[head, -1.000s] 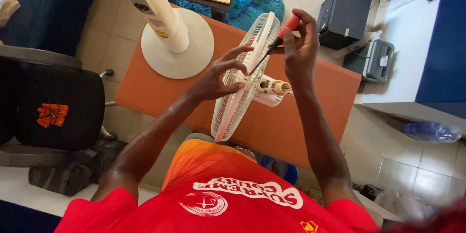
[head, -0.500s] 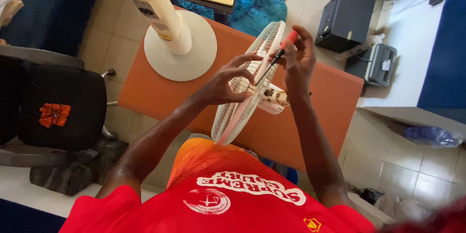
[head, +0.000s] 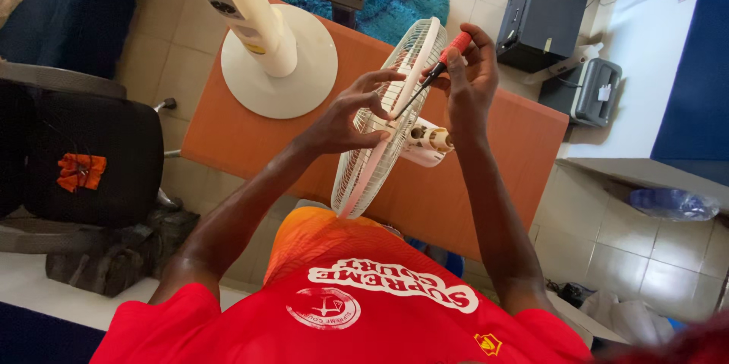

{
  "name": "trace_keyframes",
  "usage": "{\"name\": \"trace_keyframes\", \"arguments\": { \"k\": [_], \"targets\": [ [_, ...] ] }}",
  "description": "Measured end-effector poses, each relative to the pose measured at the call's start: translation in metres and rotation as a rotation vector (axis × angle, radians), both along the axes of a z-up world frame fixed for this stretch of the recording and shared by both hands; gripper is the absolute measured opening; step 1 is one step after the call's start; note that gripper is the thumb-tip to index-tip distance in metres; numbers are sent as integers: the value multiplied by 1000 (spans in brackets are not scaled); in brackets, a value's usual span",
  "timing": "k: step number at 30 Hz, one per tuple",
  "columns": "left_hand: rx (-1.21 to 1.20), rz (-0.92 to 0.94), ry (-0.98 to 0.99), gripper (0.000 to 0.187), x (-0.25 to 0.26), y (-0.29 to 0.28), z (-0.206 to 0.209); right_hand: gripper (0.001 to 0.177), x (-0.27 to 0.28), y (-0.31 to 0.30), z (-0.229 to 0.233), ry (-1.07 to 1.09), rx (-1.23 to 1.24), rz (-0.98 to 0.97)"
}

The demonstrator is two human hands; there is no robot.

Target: The person disassembles a standing electric fan by removing the front grille and detaching the fan head from the stand. They use a screwdriver to loosen screws on the fan head and then separate the components on a table.

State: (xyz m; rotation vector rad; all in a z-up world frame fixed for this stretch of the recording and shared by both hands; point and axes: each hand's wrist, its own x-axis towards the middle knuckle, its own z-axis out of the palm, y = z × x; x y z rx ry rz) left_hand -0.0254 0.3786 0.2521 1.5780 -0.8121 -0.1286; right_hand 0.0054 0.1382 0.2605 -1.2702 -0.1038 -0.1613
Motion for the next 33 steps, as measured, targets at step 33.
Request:
{"name": "trace_keyframes", "arguments": {
  "k": [33],
  "targets": [
    [-8,15,1,22,6,3,-1,44,24,7,8,45,-55,131]
  ]
}}
